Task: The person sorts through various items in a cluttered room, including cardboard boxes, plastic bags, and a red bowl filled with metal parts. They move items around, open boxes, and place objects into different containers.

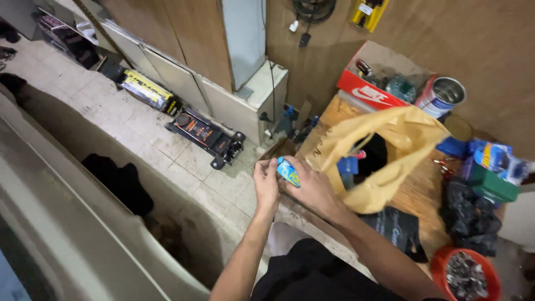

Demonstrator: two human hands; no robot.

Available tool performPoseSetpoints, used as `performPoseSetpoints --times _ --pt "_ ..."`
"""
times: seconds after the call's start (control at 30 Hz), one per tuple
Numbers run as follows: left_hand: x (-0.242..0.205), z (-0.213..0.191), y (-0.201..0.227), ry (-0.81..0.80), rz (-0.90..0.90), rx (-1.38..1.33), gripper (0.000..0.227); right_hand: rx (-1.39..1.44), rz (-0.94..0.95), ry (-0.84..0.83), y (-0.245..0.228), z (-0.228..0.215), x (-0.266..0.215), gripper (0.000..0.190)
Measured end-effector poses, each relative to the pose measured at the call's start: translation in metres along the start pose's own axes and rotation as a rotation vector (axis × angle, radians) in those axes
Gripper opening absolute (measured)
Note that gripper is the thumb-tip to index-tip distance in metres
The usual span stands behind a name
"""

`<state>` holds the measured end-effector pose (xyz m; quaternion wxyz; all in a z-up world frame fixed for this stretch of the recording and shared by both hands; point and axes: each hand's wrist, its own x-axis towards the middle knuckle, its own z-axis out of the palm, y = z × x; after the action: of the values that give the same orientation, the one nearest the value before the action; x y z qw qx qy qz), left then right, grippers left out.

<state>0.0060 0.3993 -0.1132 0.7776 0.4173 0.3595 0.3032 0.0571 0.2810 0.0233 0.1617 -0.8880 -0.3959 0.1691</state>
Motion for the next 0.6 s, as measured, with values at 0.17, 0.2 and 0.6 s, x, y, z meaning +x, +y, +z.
performPoseSetpoints --times 0.17,0.2,0.6 --pt "0.088 -0.008 0.021 0.000 0.002 0.018 0.018 0.030 0.017 0.024 -0.023 0.010 0.084 0.073" --pt "0.104 -0.004 0.033 -0.010 0.008 0.021 0.018 0.032 0.019 0.036 -0.028 0.005 0.100 0.073" --pt "0.232 0.006 0.076 -0.077 -0.089 0.146 0.036 -0.015 0.229 0.079 -0.069 0.012 0.224 0.065"
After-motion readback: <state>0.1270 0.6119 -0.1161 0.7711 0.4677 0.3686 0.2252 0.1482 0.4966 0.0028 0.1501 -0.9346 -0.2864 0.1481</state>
